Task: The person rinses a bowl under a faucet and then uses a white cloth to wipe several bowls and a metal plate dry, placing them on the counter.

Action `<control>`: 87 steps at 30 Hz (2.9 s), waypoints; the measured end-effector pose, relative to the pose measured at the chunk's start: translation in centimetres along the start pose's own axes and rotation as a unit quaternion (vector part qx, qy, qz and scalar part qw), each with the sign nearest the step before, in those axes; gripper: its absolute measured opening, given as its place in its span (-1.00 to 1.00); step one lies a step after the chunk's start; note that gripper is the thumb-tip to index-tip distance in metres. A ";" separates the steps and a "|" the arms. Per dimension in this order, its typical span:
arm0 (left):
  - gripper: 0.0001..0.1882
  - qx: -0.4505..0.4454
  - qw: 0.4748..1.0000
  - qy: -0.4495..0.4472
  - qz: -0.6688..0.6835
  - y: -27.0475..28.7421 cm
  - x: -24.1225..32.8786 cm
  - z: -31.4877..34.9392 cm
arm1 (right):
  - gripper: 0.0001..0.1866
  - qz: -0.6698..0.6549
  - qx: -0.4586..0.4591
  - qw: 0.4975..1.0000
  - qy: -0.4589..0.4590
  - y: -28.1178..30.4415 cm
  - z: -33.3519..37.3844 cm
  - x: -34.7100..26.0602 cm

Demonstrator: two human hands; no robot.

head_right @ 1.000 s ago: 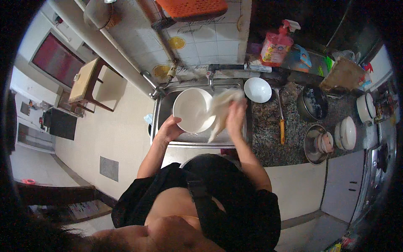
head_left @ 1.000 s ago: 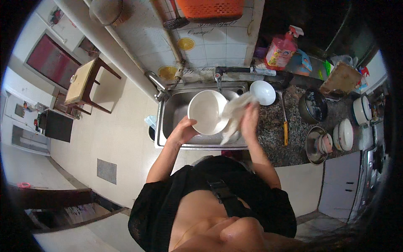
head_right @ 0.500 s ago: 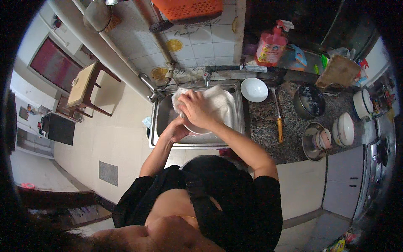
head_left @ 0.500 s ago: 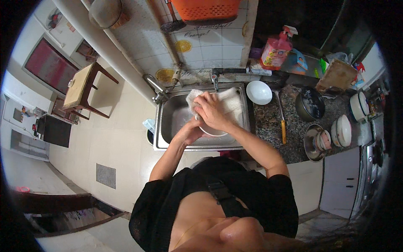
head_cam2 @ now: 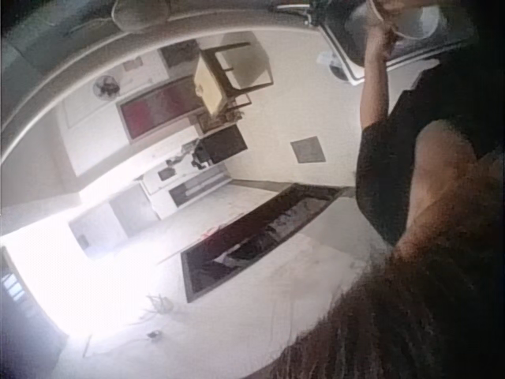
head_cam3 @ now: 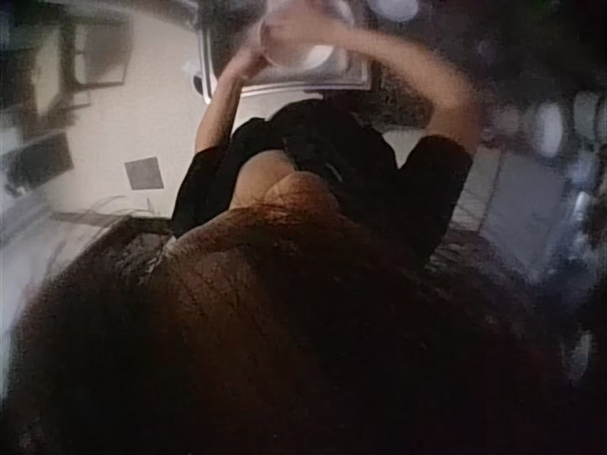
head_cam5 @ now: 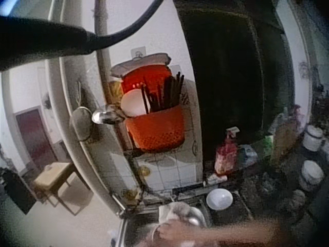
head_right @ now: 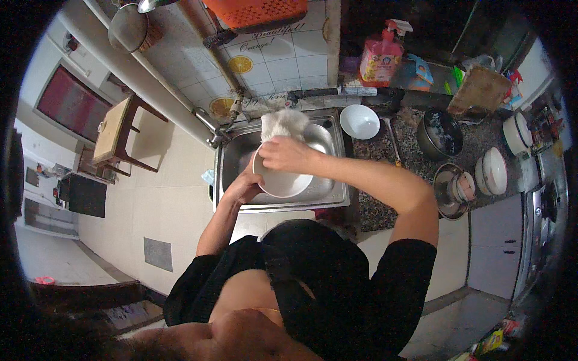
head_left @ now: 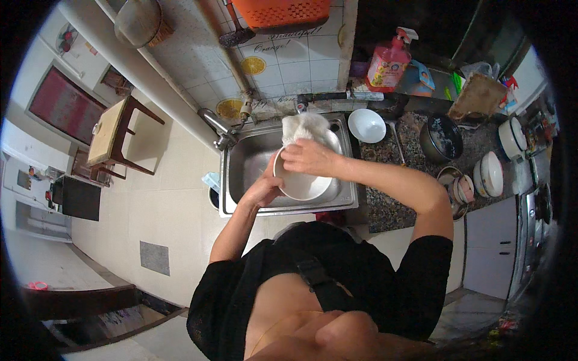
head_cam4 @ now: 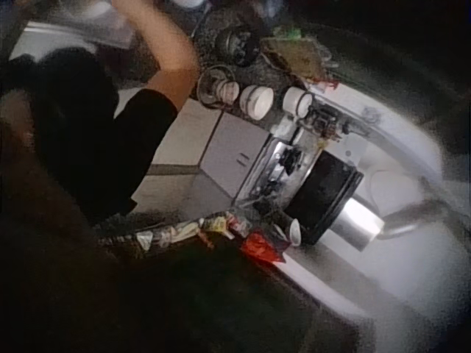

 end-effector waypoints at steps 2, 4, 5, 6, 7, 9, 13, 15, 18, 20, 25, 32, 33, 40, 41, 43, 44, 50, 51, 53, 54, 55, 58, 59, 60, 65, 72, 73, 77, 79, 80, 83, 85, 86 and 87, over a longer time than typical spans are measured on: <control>-0.10 0.030 0.998 -0.047 -0.008 0.2 0.6 -0.3 | -0.85 0.017 -0.001 0.998 -0.062 -0.6 0.4 1.1; -0.11 0.042 0.993 -0.111 -0.008 0.8 1.3 -0.8 | -0.78 0.050 -0.002 0.988 -0.147 -1.9 1.5 2.0; -0.17 0.043 0.993 -0.111 0.028 0.6 1.6 -0.8 | -0.74 -0.026 -0.072 0.971 -0.225 -3.8 1.7 2.6; -0.21 0.049 0.990 -0.125 0.041 0.6 1.7 -1.0 | -0.75 -0.112 -0.089 0.941 -0.306 -4.7 2.2 2.8; -0.24 0.057 0.987 -0.139 0.055 0.6 1.6 -1.0 | -0.77 -0.198 -0.106 0.897 -0.381 -5.6 2.5 2.4; -0.44 0.072 0.980 -0.183 -0.006 1.0 1.8 -1.6 | -0.72 -0.380 -0.126 0.791 -0.463 -7.1 2.6 1.5; -0.48 0.099 0.970 -0.215 0.046 2.5 -0.3 -2.4 | -0.73 -0.752 0.113 0.344 -0.551 -13.8 3.2 -0.5; -0.39 0.100 0.972 -0.157 0.144 4.5 -3.4 -3.7 | -0.80 -0.795 0.270 0.037 -0.542 -13.6 2.8 -1.0; -0.34 0.074 0.973 -0.147 0.162 3.6 -3.3 -4.1 | -0.76 -0.761 0.442 0.026 -0.475 -13.0 4.1 2.0; -0.38 0.085 0.973 -0.161 0.140 4.0 -3.3 -4.0 | -0.68 -0.639 0.293 0.300 -0.645 -11.4 4.3 1.6; -0.50 0.109 0.966 -0.233 -0.041 6.3 0.2 -3.5 | -0.53 -0.467 0.074 0.787 -0.396 -5.3 0.5 0.5; -0.51 0.083 0.974 -0.163 -0.133 3.1 1.1 -2.5 | -0.86 -0.006 -0.133 0.984 -0.116 -4.8 2.3 0.8; -0.51 0.071 0.974 -0.163 -0.140 2.7 1.1 -2.6 | -0.84 0.057 -0.097 0.990 -0.083 -4.1 1.6 1.0; -0.49 0.133 0.958 -0.210 -0.146 4.3 0.0 -4.7 | -0.75 -0.226 -0.063 0.842 -0.485 -8.3 4.4 2.0; -0.51 0.146 0.943 -0.240 -0.178 4.0 0.5 -4.8 | -0.74 -0.320 -0.127 0.811 -0.473 -9.1 3.8 1.4; -0.51 0.162 0.935 -0.235 -0.211 3.5 0.5 -4.7 | -0.74 -0.566 -0.066 0.623 -0.536 -11.8 4.0 0.2; -0.52 0.158 0.933 -0.228 -0.228 2.8 0.3 -5.1 | -0.75 -0.680 0.069 0.436 -0.585 -14.7 5.5 -0.4; -0.46 0.155 0.950 -0.219 -0.162 2.3 0.1 -7.1 | -0.64 -0.847 0.137 0.208 -0.470 -8.1 12.8 -3.1; -0.45 0.119 0.975 -0.172 -0.075 2.5 -1.8 -8.5 | -0.61 -0.800 0.114 0.301 -0.505 -8.6 15.5 -3.8; -0.42 0.062 0.995 -0.079 0.023 0.3 -4.9 -9.8 | -0.52 -0.813 0.082 0.229 -0.528 -7.8 20.2 -6.8; -0.39 0.036 0.998 -0.036 0.032 -2.1 -5.9 -9.9 | -0.52 -0.772 0.081 0.274 -0.567 -7.4 22.4 -7.2; -0.37 0.011 0.999 0.008 0.042 -4.1 -7.0 -10.1 | -0.52 -0.725 0.075 0.316 -0.607 -6.9 24.7 -7.6; -0.33 -0.017 0.998 0.032 -0.054 -4.9 -15.5 -13.4 | -0.58 -0.610 0.159 0.292 -0.719 -5.4 30.8 -9.5; -0.37 -0.042 0.994 0.042 -0.088 -7.8 -16.5 -13.0 | -0.60 -0.564 0.190 0.311 -0.741 -4.9 32.9 -10.0; -0.40 -0.066 0.989 0.052 -0.120 -11.0 -17.8 -12.6 | -0.63 -0.562 0.206 0.274 -0.753 -5.4 35.2 -11.5; -0.27 -0.124 0.965 0.161 -0.164 -18.7 -24.8 -12.0 | -0.68 -0.531 0.180 0.161 -0.812 -4.5 42.2 -17.0; -0.50 0.034 0.983 0.174 -0.040 -13.5 -25.5 -19.1 | -0.79 -0.443 0.195 0.116 -0.867 -6.3 50.9 -21.1; -0.51 0.029 0.987 0.139 -0.072 -11.8 -24.5 -20.9 | -0.78 -0.438 0.201 0.082 -0.872 -5.2 50.9 -20.4; -0.60 0.180 0.959 0.152 0.155 -3.3 -23.9 -26.3 | -0.75 -0.499 0.144 0.172 -0.837 -8.0 52.3 -20.8; -0.62 0.167 0.980 0.062 0.087 -1.9 -22.0 -28.7 | -0.69 -0.521 0.129 0.212 -0.816 -8.7 51.5 -20.3; -0.62 0.144 0.986 0.032 0.072 -0.1 -22.3 -30.4 | -0.62 -0.519 0.135 0.249 -0.807 -9.3 51.1 -19.8; -0.64 0.087 0.991 0.004 -0.099 -1.5 -20.9 -33.2 | -0.54 -0.434 0.109 0.328 -0.832 -15.4 52.3 -22.0; -0.64 0.136 0.988 0.067 -0.022 -2.0 -21.1 -33.9 | -0.52 -0.408 0.122 0.342 -0.838 -15.8 51.9 -20.7; -0.63 0.155 0.985 0.078 0.005 -1.8 -21.3 -34.0 | -0.49 -0.422 0.152 0.335 -0.829 -11.9 49.5 -17.4; -0.61 0.166 0.982 0.082 0.024 -1.8 -21.1 -34.0 | -0.46 -0.435 0.182 0.327 -0.819 -9.6 48.0 -15.3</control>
Point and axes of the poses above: each hand's wrist, its own z-axis away from the middle knuckle, its own y-axis out of the back of the hand, x = y × z, the point moved 9 cm from there along -z, towards the middle knuckle, and after that the axes turned 3 degrees about z, right-handed, at the moved point
